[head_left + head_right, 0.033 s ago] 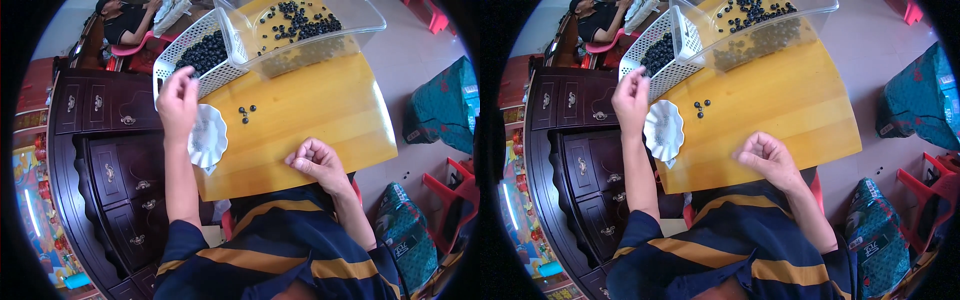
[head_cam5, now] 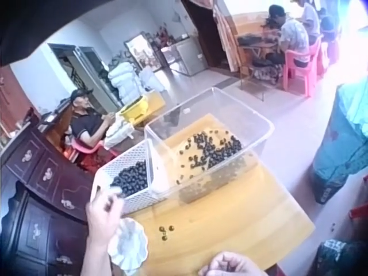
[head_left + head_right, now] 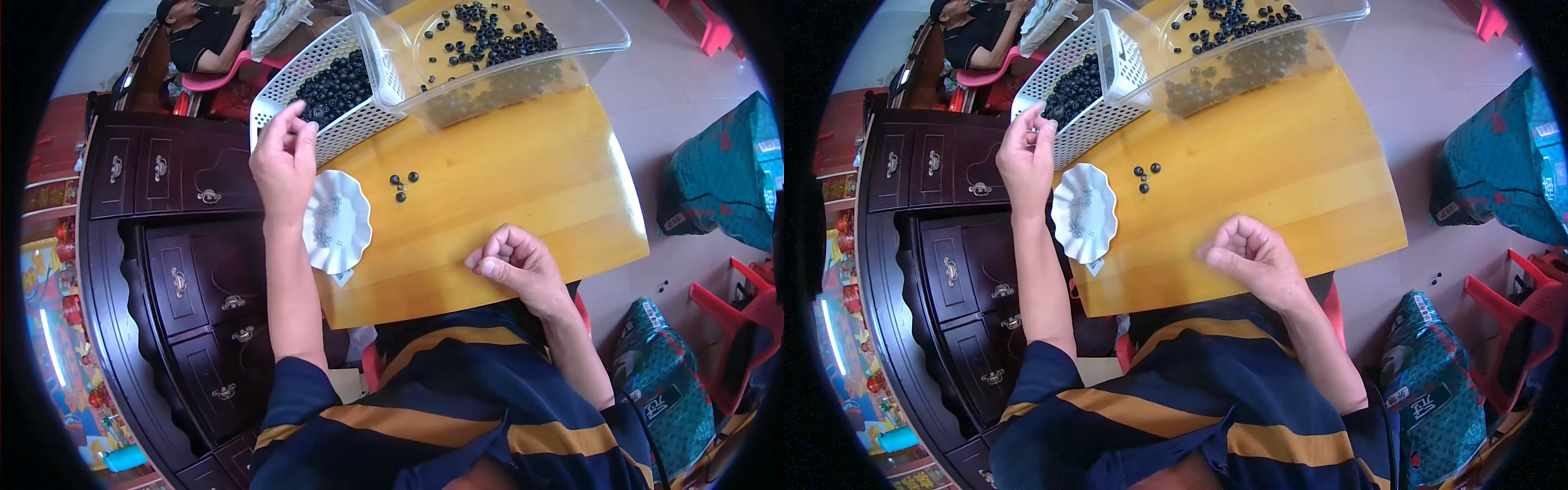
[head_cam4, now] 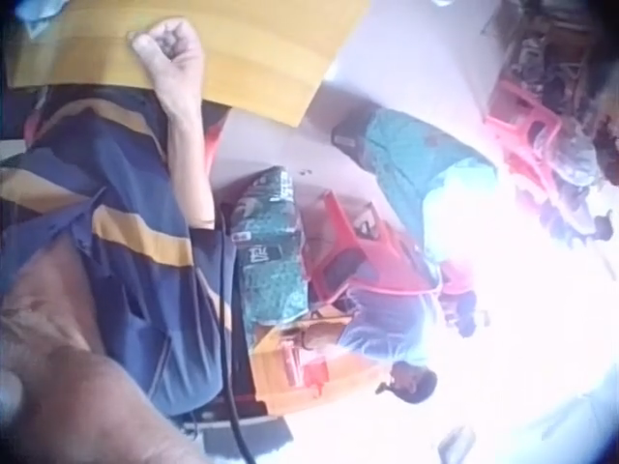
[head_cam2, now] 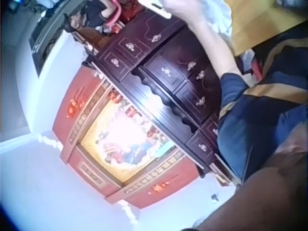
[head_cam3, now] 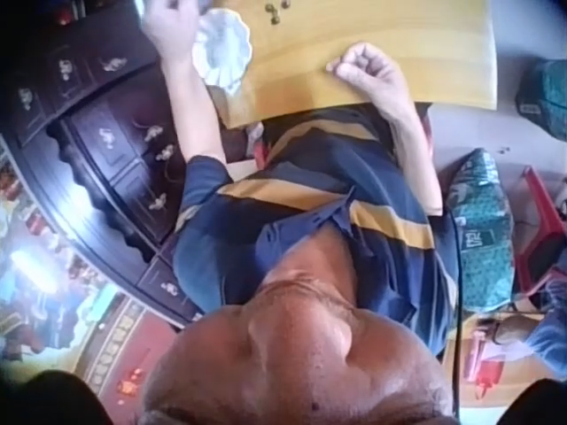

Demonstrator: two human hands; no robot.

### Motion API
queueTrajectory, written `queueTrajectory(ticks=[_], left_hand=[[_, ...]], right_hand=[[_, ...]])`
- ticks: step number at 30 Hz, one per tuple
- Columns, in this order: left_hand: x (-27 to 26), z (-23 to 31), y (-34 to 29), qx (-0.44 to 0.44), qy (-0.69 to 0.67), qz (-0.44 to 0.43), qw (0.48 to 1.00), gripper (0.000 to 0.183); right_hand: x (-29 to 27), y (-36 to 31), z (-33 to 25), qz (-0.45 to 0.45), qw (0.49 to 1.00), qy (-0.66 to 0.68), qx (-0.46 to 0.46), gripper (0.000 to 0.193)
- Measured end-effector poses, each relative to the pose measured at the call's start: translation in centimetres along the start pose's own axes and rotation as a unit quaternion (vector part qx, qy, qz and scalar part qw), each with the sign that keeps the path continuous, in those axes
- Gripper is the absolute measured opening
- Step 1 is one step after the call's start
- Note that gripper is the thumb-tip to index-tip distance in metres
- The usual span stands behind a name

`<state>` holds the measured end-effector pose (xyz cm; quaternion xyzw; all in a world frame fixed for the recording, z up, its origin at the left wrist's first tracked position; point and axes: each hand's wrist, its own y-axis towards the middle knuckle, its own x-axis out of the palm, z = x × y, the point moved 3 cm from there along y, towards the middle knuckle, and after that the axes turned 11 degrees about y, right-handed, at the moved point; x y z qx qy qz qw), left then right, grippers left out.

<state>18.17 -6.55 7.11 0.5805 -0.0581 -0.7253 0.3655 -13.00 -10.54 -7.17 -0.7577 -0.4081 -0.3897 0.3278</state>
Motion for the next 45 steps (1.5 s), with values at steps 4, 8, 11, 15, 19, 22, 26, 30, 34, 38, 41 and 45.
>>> queueTrajectory(ticks=[4, 8, 11, 15, 19, 22, 26, 30, 34, 38, 41, 45], left_hand=[[1.9, 1.3, -1.9, -0.025, -0.043, -0.028, 0.998, 0.026], [5.6, 4.6, -6.7, 0.095, 0.026, -0.143, 0.985, 0.024], [6.7, 5.3, -7.8, 0.154, 0.116, -0.154, 0.969, 0.027], [7.5, 5.4, -7.6, 0.180, 0.138, -0.139, 0.964, 0.025], [8.7, 4.5, -7.9, 0.194, 0.141, -0.181, 0.954, 0.030], [8.3, 5.4, -8.2, 0.189, 0.098, -0.182, 0.960, 0.034], [5.2, 10.3, -9.5, 0.135, -0.087, -0.194, 0.968, 0.047], [3.5, 13.3, -11.7, 0.154, -0.164, -0.193, 0.955, 0.055], [3.7, 13.7, -12.6, 0.156, -0.163, -0.174, 0.959, 0.052], [3.4, 11.8, -11.3, 0.157, -0.146, -0.160, 0.964, 0.040], [4.5, 6.8, -10.2, 0.089, -0.002, -0.131, 0.987, 0.028], [5.5, 3.7, -9.6, 0.077, 0.111, -0.132, 0.982, 0.025]], right_hand=[[-0.4, 0.3, -0.2, 0.018, 1.000, -0.009, -0.015, 0.012], [-0.2, 0.2, 0.0, 0.024, 1.000, -0.002, -0.009, 0.012], [-0.2, 0.2, 0.1, 0.024, 1.000, 0.004, -0.012, 0.012], [0.0, 0.2, 0.0, 0.025, 1.000, 0.000, -0.012, 0.012], [0.0, 0.2, -0.1, 0.026, 1.000, -0.007, -0.012, 0.012], [-0.1, 0.1, 0.0, 0.026, 0.999, -0.017, -0.014, 0.012], [0.2, 0.4, -0.1, 0.052, 0.998, 0.018, -0.030, 0.016], [0.1, 0.4, 0.1, 0.081, 0.995, 0.042, -0.025, 0.021], [-0.6, 0.4, 0.4, 0.015, 0.998, 0.058, -0.002, 0.023], [-0.9, 0.2, 0.3, 0.039, 0.998, 0.050, -0.009, 0.023], [-0.7, 0.2, 0.1, 0.052, 0.997, 0.052, -0.035, 0.022], [-0.9, 0.2, -0.3, 0.043, 0.997, 0.052, -0.036, 0.021]])
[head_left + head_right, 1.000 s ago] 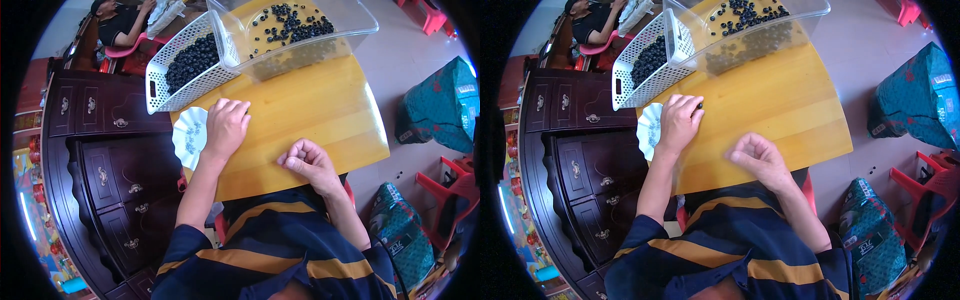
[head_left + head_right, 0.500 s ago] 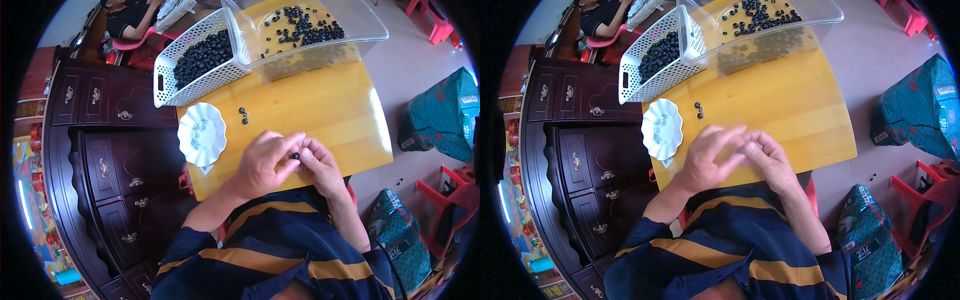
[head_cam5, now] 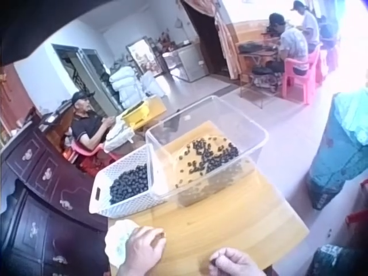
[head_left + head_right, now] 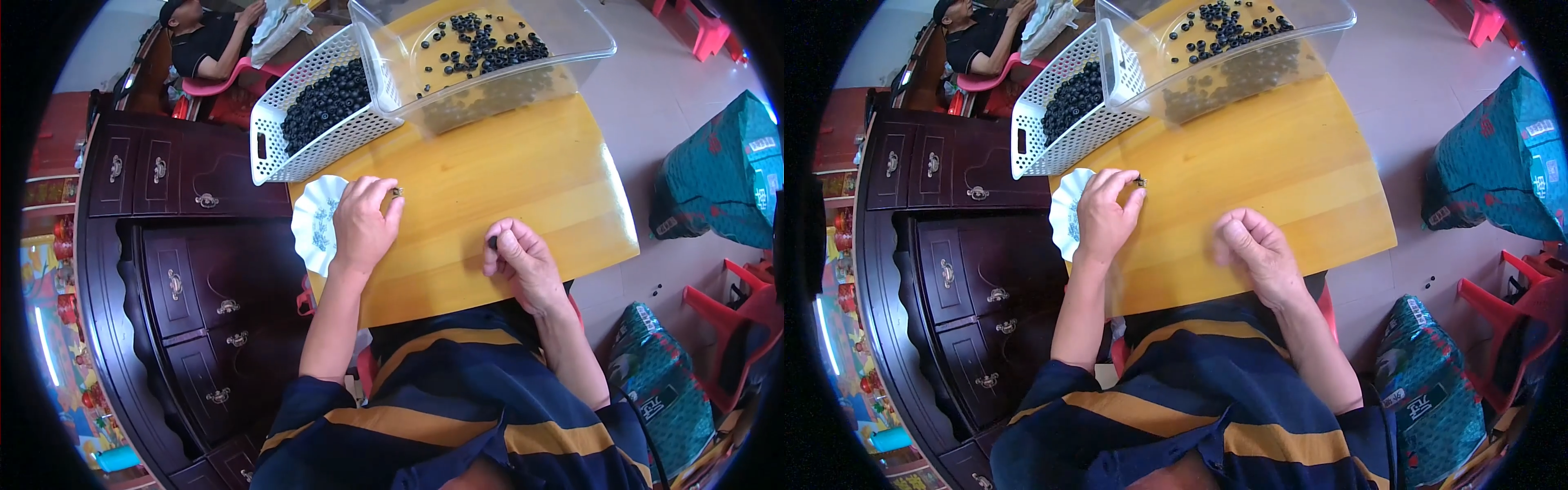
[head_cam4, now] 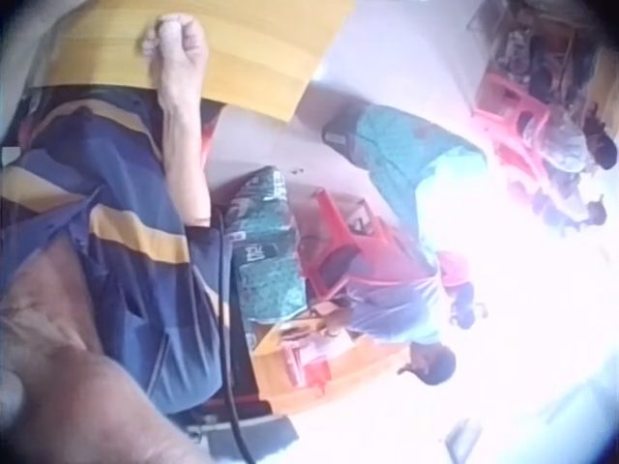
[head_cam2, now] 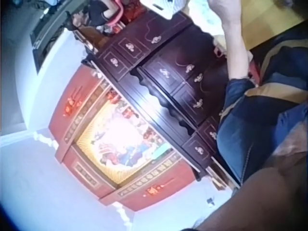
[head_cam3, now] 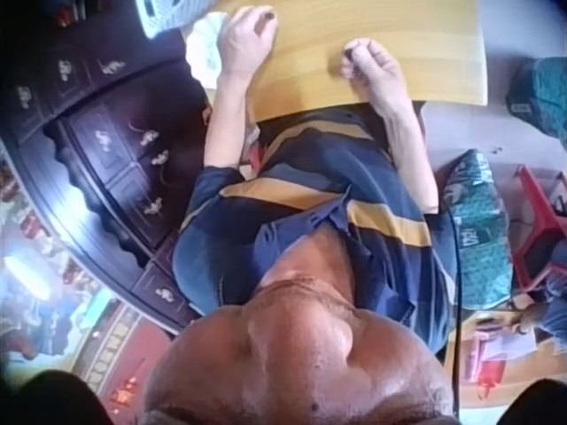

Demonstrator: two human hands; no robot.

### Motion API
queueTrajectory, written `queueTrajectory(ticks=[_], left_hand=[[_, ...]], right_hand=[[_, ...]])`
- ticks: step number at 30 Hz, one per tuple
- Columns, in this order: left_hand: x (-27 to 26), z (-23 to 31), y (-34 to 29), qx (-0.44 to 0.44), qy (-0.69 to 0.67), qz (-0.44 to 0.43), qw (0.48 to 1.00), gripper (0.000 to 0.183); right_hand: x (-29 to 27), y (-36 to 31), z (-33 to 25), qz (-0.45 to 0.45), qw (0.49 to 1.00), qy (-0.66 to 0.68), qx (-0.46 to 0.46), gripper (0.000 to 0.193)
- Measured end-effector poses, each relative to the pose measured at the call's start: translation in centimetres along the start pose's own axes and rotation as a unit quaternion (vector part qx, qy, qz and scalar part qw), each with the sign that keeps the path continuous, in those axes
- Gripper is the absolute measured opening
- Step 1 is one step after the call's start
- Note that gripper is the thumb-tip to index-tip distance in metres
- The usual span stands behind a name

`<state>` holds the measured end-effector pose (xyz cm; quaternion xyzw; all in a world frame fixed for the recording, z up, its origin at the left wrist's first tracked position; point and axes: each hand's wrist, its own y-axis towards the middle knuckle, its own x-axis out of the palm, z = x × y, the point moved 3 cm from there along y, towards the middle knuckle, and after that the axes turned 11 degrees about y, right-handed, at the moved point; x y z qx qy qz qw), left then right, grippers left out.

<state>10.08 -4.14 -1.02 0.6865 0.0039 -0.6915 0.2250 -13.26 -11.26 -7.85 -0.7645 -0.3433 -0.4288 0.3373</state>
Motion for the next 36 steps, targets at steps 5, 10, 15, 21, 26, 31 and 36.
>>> queueTrajectory(ticks=[5, 10, 15, 21, 26, 31, 36], left_hand=[[1.1, 0.0, -0.1, 0.004, 0.018, -0.014, 1.000, 0.022], [1.7, -0.3, -0.1, 0.000, 0.034, -0.030, 0.999, 0.019], [2.1, -0.6, -0.1, 0.005, 0.016, -0.027, 1.000, 0.015], [2.3, -0.4, 0.3, 0.034, 0.024, -0.025, 0.999, 0.012], [1.0, 1.4, 0.0, 0.067, -0.033, 0.023, 0.997, 0.011], [-1.4, 4.6, -1.5, 0.008, -0.249, 0.022, 0.968, 0.013], [-2.8, 7.5, -1.4, 0.057, -0.346, -0.010, 0.937, 0.014]], right_hand=[[0.4, 0.1, 0.2, 0.008, 0.999, -0.029, -0.017, 0.019], [0.3, 0.2, 0.1, 0.002, 0.999, -0.034, -0.024, 0.019], [0.2, 0.1, 0.2, -0.005, 0.999, -0.035, -0.021, 0.020], [0.0, 0.1, 0.2, 0.000, 0.999, -0.038, -0.021, 0.020], [-0.1, 0.0, 0.4, 0.000, 1.000, 0.014, -0.024, 0.021], [-0.2, -0.1, 0.6, 0.013, 0.999, 0.025, -0.028, 0.023], [-0.1, 0.0, 0.5, 0.002, 0.999, 0.025, -0.035, 0.026]])
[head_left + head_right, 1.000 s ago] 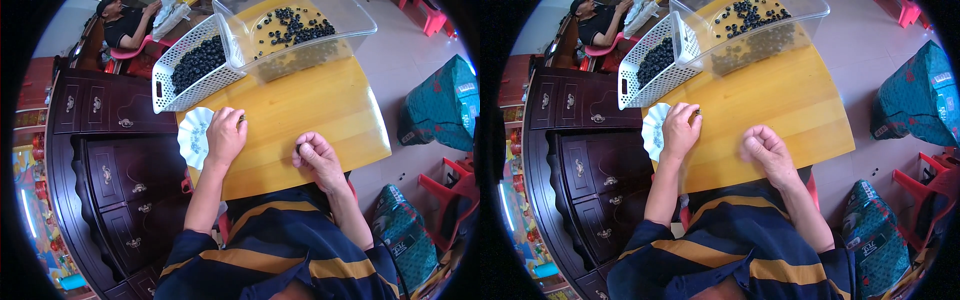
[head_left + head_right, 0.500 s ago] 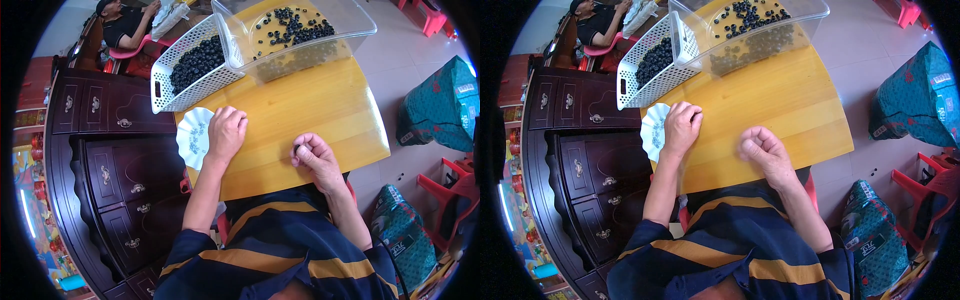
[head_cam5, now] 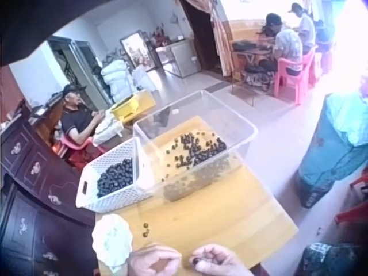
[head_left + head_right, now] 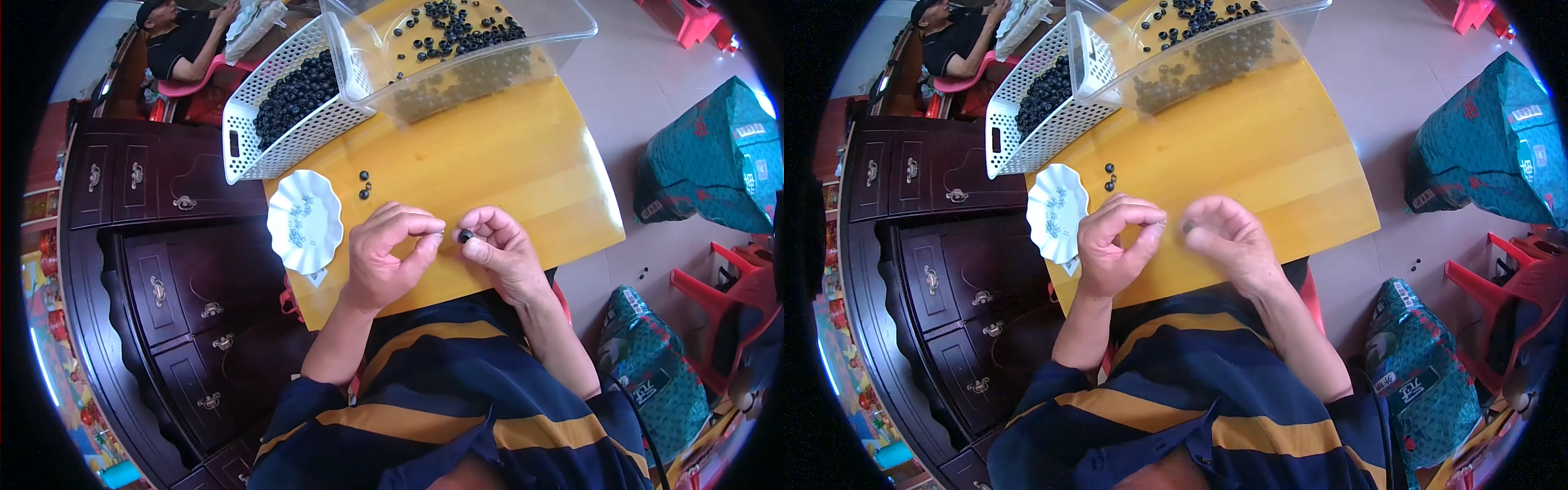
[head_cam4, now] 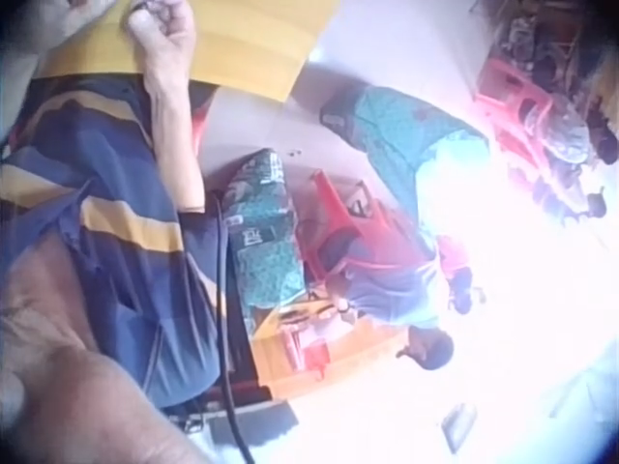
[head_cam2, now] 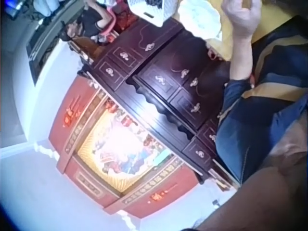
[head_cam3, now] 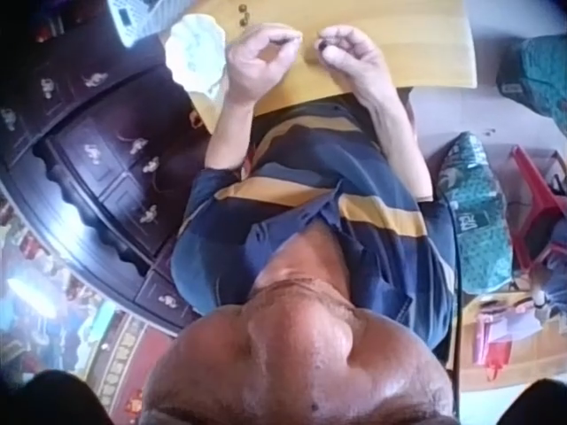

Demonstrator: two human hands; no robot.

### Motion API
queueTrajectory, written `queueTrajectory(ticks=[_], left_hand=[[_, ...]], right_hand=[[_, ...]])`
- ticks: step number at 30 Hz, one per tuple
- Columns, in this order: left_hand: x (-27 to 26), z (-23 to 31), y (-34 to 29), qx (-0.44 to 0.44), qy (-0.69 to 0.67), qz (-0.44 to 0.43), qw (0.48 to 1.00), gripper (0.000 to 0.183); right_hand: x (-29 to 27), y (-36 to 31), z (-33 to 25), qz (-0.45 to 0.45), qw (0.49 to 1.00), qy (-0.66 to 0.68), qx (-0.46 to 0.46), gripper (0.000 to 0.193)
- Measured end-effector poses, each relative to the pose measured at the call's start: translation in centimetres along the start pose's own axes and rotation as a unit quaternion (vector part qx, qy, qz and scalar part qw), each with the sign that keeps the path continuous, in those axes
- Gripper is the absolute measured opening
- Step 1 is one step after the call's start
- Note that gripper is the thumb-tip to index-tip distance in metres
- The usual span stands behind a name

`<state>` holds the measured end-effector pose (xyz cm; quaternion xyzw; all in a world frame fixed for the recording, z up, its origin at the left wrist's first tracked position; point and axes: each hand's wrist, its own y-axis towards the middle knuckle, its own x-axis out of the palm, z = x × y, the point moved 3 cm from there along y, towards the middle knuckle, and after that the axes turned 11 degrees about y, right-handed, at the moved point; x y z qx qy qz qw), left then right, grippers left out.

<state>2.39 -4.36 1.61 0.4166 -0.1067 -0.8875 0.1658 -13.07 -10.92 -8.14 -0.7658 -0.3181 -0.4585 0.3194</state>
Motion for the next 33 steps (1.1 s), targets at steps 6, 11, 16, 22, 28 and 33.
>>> queueTrajectory(ticks=[6, 11, 16, 22, 28, 33], left_hand=[[0.0, 1.7, 0.5, 0.024, 0.009, -0.015, 1.000, 0.016], [0.4, 1.7, 0.3, 0.038, 0.014, -0.043, 0.998, 0.015], [0.4, 1.4, 0.4, 0.044, 0.001, -0.063, 0.997, 0.015], [0.6, 0.6, -0.1, 0.014, -0.018, -0.045, 0.999, 0.017], [1.3, -0.7, -1.3, -0.083, -0.202, -0.085, 0.972, 0.020], [1.8, -2.2, -2.7, -0.217, -0.407, -0.186, 0.868, 0.023]], right_hand=[[0.0, -0.1, -0.1, -0.002, 1.000, 0.009, 0.006, 0.032], [0.2, -0.1, -0.2, -0.010, 1.000, -0.005, 0.006, 0.032], [0.1, -0.1, 0.0, -0.012, 1.000, -0.001, 0.011, 0.030], [0.0, -0.3, 0.0, 0.011, 1.000, -0.012, 0.008, 0.018], [0.4, -0.5, -0.2, 0.000, 0.999, -0.025, 0.019, 0.010], [0.5, -0.7, -0.3, -0.042, 0.996, -0.041, 0.065, 0.009]])
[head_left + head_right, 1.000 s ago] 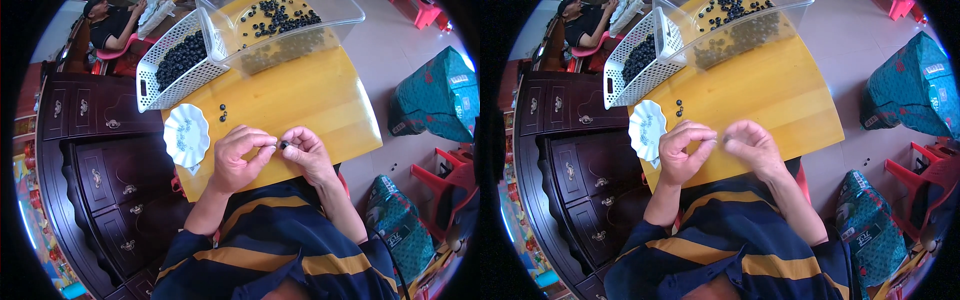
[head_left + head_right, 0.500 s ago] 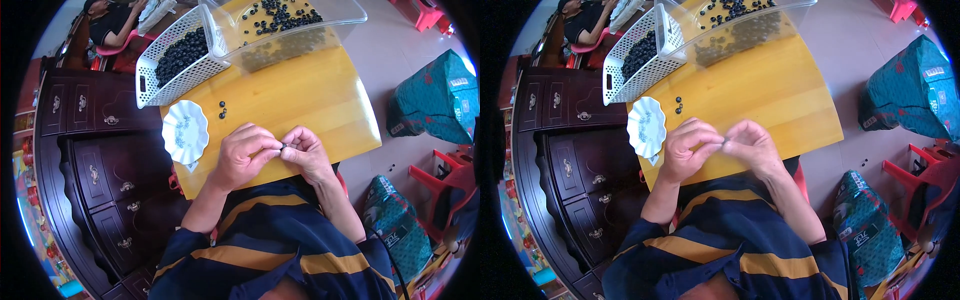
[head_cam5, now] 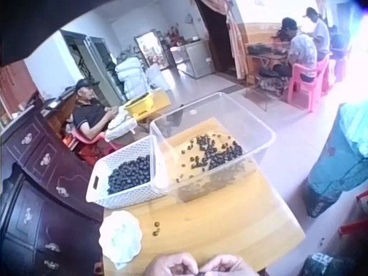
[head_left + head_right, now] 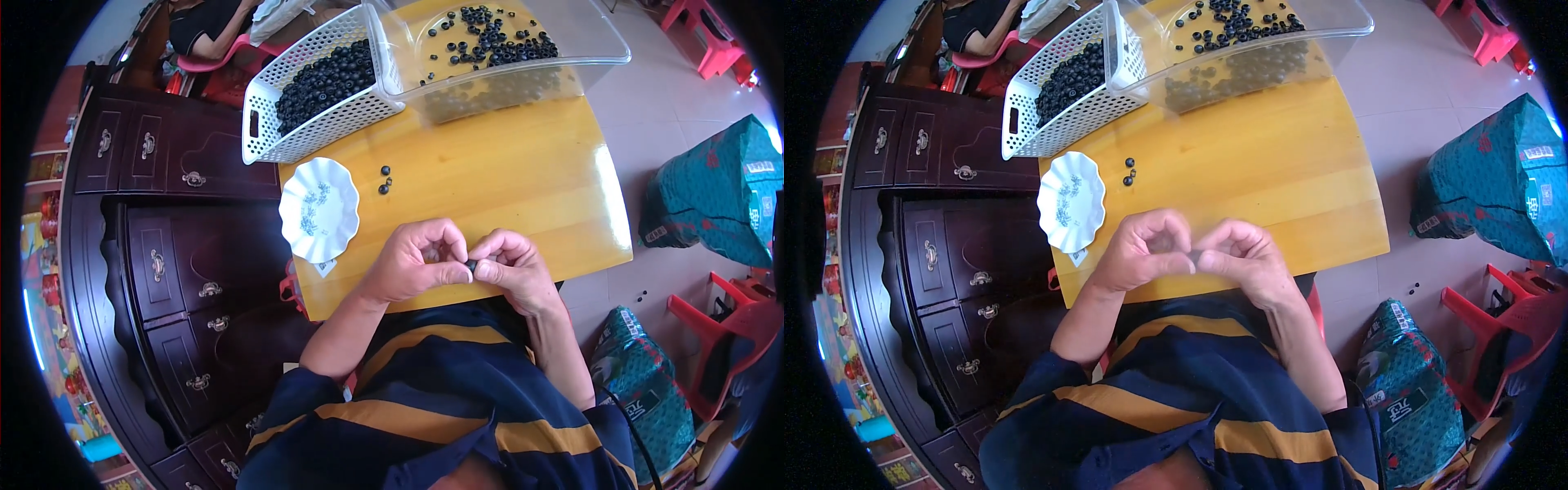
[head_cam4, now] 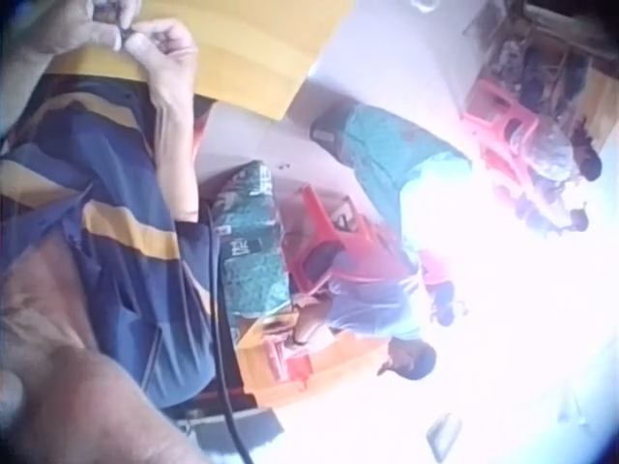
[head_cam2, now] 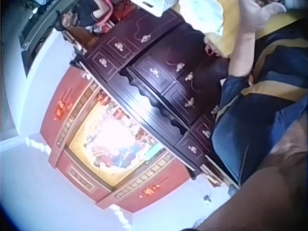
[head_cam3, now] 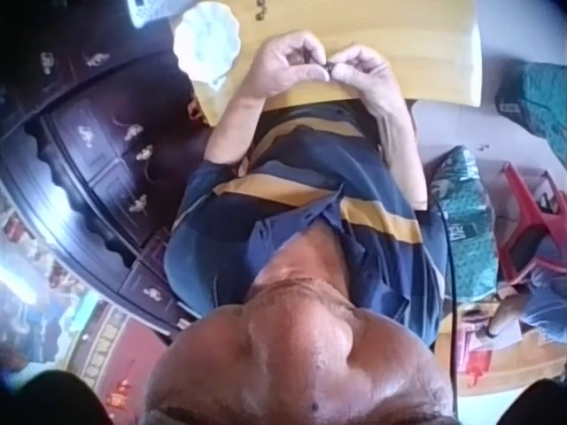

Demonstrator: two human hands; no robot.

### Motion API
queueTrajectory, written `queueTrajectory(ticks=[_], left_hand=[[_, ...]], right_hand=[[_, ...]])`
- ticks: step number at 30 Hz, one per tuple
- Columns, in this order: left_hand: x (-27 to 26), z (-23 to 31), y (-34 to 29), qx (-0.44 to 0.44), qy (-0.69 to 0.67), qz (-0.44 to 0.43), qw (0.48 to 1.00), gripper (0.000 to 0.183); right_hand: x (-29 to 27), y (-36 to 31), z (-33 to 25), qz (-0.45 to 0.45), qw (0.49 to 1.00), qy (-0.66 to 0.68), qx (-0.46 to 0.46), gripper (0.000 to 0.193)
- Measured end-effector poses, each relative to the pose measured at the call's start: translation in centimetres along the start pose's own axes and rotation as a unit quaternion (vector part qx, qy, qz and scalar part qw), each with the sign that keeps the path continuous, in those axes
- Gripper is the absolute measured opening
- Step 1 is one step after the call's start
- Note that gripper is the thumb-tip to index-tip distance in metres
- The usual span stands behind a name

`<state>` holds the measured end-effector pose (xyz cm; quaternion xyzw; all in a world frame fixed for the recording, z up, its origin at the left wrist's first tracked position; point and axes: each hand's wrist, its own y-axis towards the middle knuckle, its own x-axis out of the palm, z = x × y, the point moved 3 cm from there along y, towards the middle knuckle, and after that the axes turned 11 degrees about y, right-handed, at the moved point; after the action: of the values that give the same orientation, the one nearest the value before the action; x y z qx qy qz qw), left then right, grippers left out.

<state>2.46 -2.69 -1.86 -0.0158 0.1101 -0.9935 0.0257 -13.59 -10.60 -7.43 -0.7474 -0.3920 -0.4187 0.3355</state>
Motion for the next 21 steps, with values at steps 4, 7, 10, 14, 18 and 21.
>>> queueTrajectory(ticks=[4, 7, 10, 14, 18, 21], left_hand=[[0.4, 0.0, 0.0, -0.043, -0.036, -0.001, 0.998, 0.026], [-0.1, -0.3, -0.1, -0.036, -0.022, -0.002, 0.999, 0.023], [-1.2, 1.0, 0.0, -0.027, 0.013, 0.013, 0.999, 0.021], [-6.4, 1.4, 0.0, 0.005, 0.326, 0.252, 0.911, 0.021], [-7.8, 2.5, 0.5, 0.028, 0.655, 0.331, 0.679, 0.019], [-8.1, 1.9, 1.4, 0.019, 0.714, 0.307, 0.629, 0.018]], right_hand=[[0.1, 0.1, 0.0, -0.011, 1.000, -0.017, 0.000, 0.009], [0.3, 0.0, 0.0, -0.012, 1.000, -0.008, -0.001, 0.010], [0.1, 0.2, 0.5, -0.014, 1.000, -0.003, -0.005, 0.015], [0.3, 0.6, 0.2, 0.009, 0.999, 0.042, -0.032, 0.022], [-0.1, 0.5, 0.2, 0.025, 0.998, 0.053, -0.021, 0.023], [-0.6, 0.5, 0.5, 0.031, 0.998, 0.050, -0.023, 0.024]])
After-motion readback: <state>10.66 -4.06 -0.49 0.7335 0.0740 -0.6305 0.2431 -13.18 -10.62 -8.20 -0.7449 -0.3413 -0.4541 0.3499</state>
